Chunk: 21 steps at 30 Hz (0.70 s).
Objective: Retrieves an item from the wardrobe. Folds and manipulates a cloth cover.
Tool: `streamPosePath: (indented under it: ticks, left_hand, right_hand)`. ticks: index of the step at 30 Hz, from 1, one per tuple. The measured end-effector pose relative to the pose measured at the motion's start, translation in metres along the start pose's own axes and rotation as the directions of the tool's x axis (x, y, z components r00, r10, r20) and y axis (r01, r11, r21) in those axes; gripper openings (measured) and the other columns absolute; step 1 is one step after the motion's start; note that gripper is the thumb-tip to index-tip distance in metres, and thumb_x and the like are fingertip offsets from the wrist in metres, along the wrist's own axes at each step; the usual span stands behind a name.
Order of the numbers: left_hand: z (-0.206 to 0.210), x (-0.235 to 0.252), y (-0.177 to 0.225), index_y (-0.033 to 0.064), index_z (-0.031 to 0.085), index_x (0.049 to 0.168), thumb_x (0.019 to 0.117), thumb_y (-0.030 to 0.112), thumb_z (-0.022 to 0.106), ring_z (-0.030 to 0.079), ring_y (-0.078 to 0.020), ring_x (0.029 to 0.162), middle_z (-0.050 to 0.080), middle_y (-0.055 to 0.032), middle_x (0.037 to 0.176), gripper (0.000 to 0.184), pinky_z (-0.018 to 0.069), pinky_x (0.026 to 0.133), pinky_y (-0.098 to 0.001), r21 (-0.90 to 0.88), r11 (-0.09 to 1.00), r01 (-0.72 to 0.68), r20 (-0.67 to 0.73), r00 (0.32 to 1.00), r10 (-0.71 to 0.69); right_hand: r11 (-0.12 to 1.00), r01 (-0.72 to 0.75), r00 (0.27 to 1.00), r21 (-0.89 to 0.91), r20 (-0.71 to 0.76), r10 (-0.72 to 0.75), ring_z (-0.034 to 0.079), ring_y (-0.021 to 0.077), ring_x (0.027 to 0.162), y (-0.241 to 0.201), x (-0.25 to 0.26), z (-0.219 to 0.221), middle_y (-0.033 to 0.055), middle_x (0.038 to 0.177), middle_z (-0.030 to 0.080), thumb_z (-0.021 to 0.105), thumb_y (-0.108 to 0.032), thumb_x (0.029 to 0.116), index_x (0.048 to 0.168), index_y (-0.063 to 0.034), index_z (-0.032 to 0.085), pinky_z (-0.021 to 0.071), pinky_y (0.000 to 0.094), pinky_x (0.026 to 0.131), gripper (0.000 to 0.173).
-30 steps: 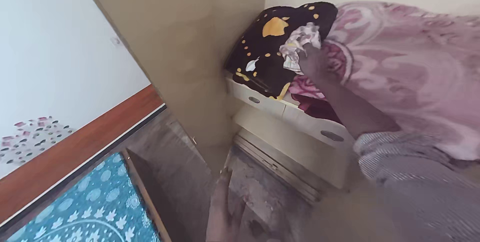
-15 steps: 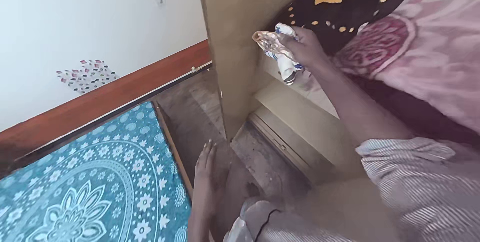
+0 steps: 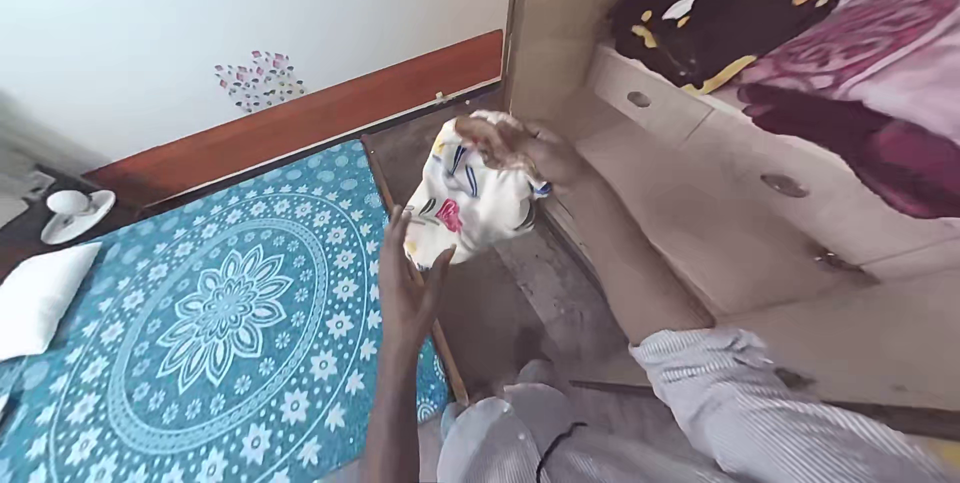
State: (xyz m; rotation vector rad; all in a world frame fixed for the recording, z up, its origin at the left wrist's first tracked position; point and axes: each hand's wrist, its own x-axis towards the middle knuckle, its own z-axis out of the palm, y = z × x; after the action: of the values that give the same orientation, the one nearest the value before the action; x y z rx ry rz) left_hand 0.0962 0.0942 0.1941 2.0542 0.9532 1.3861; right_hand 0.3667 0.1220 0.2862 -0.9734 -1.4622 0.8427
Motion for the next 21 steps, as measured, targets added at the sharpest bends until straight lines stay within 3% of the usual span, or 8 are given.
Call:
streamPosePath:
  ticks: [3,6,8,9,12,15,17,21]
  left_hand:
    - [-0.024,-0.001,0.008,0.0029,0.045,0.15,0.0855,0.039,0.083,0.05,-0.0258,0.139,0.048,-0.0166,0.154,0.083,0.0474,0.112,-0.0478,-0.071,0.997,0.002,-0.021,1.0,-0.003]
    - [-0.028,-0.017,0.016,-0.0009,0.064,0.123,0.0876,0.016,0.075,0.071,-0.0104,0.101,0.073,-0.007,0.109,0.04,0.0605,0.091,-0.0328,-0.177,0.984,-0.008,0.027,1.0,0.013]
    - [-0.027,-0.032,0.024,-0.0013,0.067,0.109,0.0902,0.006,0.066,0.07,-0.0041,0.088,0.073,-0.003,0.094,0.02,0.06,0.084,-0.0255,-0.181,0.983,0.0,0.042,0.999,0.008]
    - [-0.028,-0.039,0.029,0.0003,0.067,0.106,0.093,0.006,0.064,0.069,-0.0028,0.085,0.072,-0.0015,0.09,0.015,0.0588,0.081,-0.024,-0.164,0.987,0.006,0.041,0.999,0.0]
    - [-0.037,-0.062,0.045,0.0008,0.068,0.107,0.0984,0.01,0.061,0.068,-0.0023,0.086,0.071,-0.0015,0.091,0.014,0.0575,0.083,-0.0237,-0.139,0.99,0.032,-0.003,0.999,-0.032]
    - [-0.048,-0.089,0.069,0.0055,0.065,0.115,0.1035,0.019,0.057,0.066,-0.0029,0.087,0.069,0.0002,0.093,0.019,0.0569,0.082,-0.0261,-0.142,0.974,0.175,0.046,0.984,-0.171]
    - [-0.057,-0.111,0.086,0.0072,0.065,0.119,0.1044,0.025,0.056,0.068,-0.0096,0.091,0.071,-0.0032,0.097,0.025,0.0579,0.084,-0.0354,-0.073,0.965,0.25,0.086,0.966,-0.244]
    - [-0.081,-0.161,0.103,0.0085,0.065,0.127,0.1021,0.022,0.057,0.065,-0.0207,0.114,0.068,-0.0086,0.121,0.029,0.053,0.099,-0.0488,0.074,0.984,0.161,0.021,0.986,-0.163]
  right_hand:
    - [0.99,-0.081,0.976,0.116,0.208,0.055,0.07,0.0061,0.089,0.002,-0.036,0.047,0.0018,0.101,0.075,0.047,-0.023,0.1078,0.123,-0.0025,0.068,0.061,0.0283,0.082,0.033]
    - [0.998,-0.055,0.943,0.041,0.33,0.039,0.065,0.0005,0.069,-0.004,-0.068,0.081,-0.0036,0.08,0.069,0.051,-0.019,0.1063,0.105,-0.0041,0.071,0.0568,0.0206,0.064,0.025]
    - [0.997,-0.076,0.951,0.025,0.303,0.065,0.06,-0.002,0.063,-0.01,-0.087,0.091,-0.0064,0.074,0.065,0.048,-0.018,0.1075,0.099,-0.0065,0.069,0.0526,0.0169,0.058,0.025]
    - [0.993,-0.112,0.961,0.04,0.259,0.098,0.06,-0.001,0.066,-0.011,-0.097,0.092,-0.0056,0.079,0.065,0.047,-0.022,0.108,0.104,-0.0081,0.069,0.052,0.0175,0.059,0.027]
    - [0.978,-0.172,0.971,0.118,0.188,0.148,0.065,0.006,0.096,-0.009,-0.13,0.087,-0.0004,0.116,0.068,0.051,-0.05,0.1016,0.134,-0.0156,0.059,0.0568,0.0253,0.08,0.048]
    - [0.926,-0.155,0.973,0.346,0.217,0.082,0.065,0.0095,0.112,0.001,-0.179,0.092,-0.0016,0.132,0.065,0.076,-0.066,0.0793,0.153,-0.0313,0.042,0.0574,0.0298,0.091,0.088]
    - [0.898,-0.149,0.973,0.414,0.226,0.057,0.066,0.0058,0.107,0.009,-0.211,0.104,-0.0063,0.128,0.067,0.086,-0.057,0.0725,0.15,-0.0359,0.047,0.0584,0.0272,0.088,0.09]
    - [0.931,-0.119,0.992,0.344,0.005,0.125,0.067,0.0049,0.095,0.001,-0.265,0.144,-0.0061,0.108,0.073,0.08,-0.031,0.084,0.117,-0.0214,0.071,0.0584,0.0273,0.084,0.035]
